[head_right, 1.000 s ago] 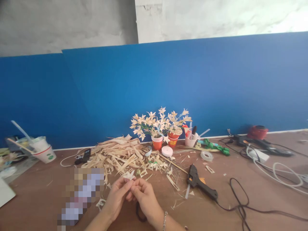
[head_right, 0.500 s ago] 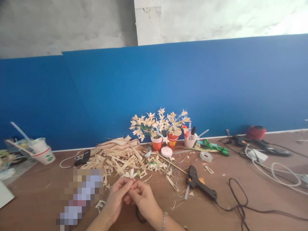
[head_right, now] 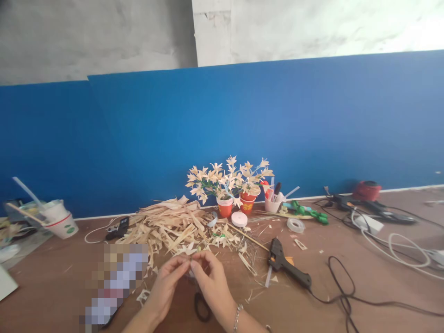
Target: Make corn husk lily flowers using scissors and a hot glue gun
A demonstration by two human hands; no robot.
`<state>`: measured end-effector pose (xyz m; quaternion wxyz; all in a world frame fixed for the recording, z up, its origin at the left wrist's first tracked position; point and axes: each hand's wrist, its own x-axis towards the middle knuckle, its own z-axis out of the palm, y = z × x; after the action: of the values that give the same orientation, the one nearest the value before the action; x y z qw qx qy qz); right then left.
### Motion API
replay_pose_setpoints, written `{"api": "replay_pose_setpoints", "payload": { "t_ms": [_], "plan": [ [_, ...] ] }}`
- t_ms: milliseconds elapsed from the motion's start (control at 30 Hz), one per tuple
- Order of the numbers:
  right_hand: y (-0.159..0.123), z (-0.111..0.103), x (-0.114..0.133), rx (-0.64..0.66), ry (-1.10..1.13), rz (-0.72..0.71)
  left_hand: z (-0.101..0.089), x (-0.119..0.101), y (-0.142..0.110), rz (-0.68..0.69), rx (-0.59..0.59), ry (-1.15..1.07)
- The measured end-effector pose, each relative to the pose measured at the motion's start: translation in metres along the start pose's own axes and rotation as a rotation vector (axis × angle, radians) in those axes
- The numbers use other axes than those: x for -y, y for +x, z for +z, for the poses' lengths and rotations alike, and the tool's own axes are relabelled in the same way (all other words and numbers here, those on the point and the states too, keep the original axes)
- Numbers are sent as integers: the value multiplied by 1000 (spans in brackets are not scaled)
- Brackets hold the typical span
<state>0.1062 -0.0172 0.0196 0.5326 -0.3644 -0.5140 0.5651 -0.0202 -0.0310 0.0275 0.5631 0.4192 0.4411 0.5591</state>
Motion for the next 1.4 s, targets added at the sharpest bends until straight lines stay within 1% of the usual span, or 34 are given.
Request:
{"api": "replay_pose_setpoints", "payload": {
  "t_ms": [167,267,367,467,633,733,867,967,1067,1200,1367,1400],
  "plan": [
    [4,0,3,102,205,134,-2,8,2,-175,71,-13],
    [4,-1,-1,101,278,220,-3,11,2,-235,105,-54],
    [5,-3,-4,90,327,256,-1,9,1,-264,161,-77],
    [5,-4,-3,70,349,275,3,7,0,-245,177,-60],
    [5,-2,4,7,380,304,8,4,0,-175,56,48],
    [5,-2,6,-14,355,308,12,2,1,-139,12,88],
    [9,-4,8,2,293,253,16,1,3,-93,-24,149],
    [13,-7,11,9,201,180,18,-1,5,-63,-37,167],
    [18,-10,14,13,135,140,20,-5,8,-61,-40,184],
    [25,-14,18,3,147,210,24,-7,11,-69,-60,211],
    [29,-23,23,-99,67,172,31,5,18,-101,-22,237],
    [28,-25,23,-112,49,167,32,9,19,-127,-15,250]
  ]
}}
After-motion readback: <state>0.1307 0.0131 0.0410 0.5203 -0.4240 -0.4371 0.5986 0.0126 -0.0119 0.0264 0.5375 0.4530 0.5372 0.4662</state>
